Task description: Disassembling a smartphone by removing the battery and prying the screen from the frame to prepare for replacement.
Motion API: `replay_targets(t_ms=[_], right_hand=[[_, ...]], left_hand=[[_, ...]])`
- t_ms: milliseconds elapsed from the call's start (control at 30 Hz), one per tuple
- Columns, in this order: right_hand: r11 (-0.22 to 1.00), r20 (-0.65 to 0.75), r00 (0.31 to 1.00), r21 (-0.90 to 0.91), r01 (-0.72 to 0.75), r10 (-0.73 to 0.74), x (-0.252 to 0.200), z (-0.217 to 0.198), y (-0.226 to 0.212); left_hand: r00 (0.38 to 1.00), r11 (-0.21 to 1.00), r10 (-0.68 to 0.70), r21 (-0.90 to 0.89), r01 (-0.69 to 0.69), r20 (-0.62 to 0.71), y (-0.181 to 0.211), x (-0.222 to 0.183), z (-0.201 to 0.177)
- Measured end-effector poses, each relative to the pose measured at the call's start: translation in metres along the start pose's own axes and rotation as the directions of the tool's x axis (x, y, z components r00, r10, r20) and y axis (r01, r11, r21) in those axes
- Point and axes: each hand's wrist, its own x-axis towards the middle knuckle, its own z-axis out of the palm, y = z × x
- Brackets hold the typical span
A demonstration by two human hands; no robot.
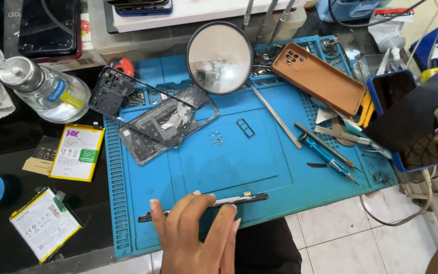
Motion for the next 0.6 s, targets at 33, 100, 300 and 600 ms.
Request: replay_targets(t_ms=[33,100,300,600], right_hand=[[0.985,0.031,0.994,0.136,-0.108,0.105,-0.011,-0.002,-0.037],[0.939,0.078,0.976,0.267,-0.218,0.204,-0.032,-0.019,-0.120],[0.891,0.231,0.968,0.453,-0.018,-0.098,-0.056,-0.046,-0.250],[0.660,0.191,0.953,0.751,0.011,-0.234,-0.071,-0.001,-0.234]], left_hand=[[1.000,1.000,0.003,-0.008,-0.003,0.000,-0.001,0.000,0.000],[1.000,1.000,0.007,-0.015,-0.007,0.002,-0.001,0.001,0.000],[1.000,1.000,0.005,-0.023,-0.004,0.011,0.007,0.008,-0.011],[0.999,0.997,0.031,-0.078,-0.028,0.039,0.010,0.008,-0.015]])
